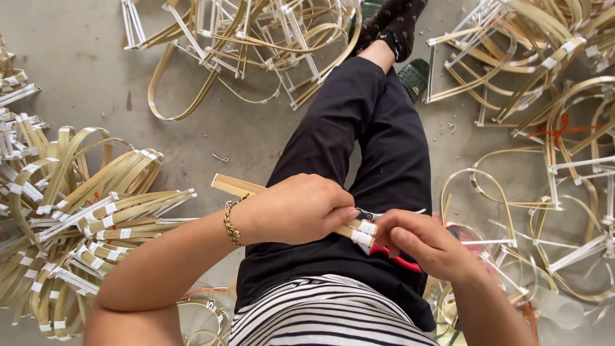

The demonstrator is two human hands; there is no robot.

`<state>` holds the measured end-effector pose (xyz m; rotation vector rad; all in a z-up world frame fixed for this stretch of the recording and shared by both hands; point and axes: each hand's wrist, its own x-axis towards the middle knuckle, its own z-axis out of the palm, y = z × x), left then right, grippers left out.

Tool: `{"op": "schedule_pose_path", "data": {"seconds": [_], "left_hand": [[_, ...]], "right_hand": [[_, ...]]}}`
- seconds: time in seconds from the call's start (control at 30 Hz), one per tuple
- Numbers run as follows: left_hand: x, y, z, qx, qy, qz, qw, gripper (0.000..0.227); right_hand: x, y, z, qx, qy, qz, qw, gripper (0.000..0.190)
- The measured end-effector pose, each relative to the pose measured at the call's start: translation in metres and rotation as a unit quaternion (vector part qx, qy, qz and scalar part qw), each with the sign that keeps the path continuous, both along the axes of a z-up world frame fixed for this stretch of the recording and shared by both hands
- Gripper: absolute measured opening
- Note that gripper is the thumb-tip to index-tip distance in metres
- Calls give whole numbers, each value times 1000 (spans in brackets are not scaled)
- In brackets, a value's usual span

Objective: Assembling and trimming bamboo or wooden furniture frame components using shears and tape.

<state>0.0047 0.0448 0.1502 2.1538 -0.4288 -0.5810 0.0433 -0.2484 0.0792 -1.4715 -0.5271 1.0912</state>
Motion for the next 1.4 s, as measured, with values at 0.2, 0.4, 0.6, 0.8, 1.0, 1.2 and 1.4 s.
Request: {"op": "schedule_pose_path", "data": {"seconds": [0.2,0.4,0.6,0.8,1.0,1.2,1.4], "left_hand": [[-6,-4,7,25,60,16,998,29],[-5,5,0,-59,37,-17,997,22],[-7,5,-3,-39,65,-39,996,21],[-27,-9,-13,-12,-139,2,990,20],[-32,-12,-16,5,-236,5,972,19],[-32,-11,-22,8,-242,1,970,20],[-8,-1,-19,25,-271,42,961,24]], "right_hand": [[2,20,8,19,22,146,989,41],[4,25,7,12,90,140,986,38],[10,30,3,-5,89,134,987,37],[17,28,3,-5,36,127,991,35],[15,35,13,-15,44,133,990,35],[17,42,13,-35,34,150,988,35],[0,3,-51,3,-62,-7,998,37]]}}
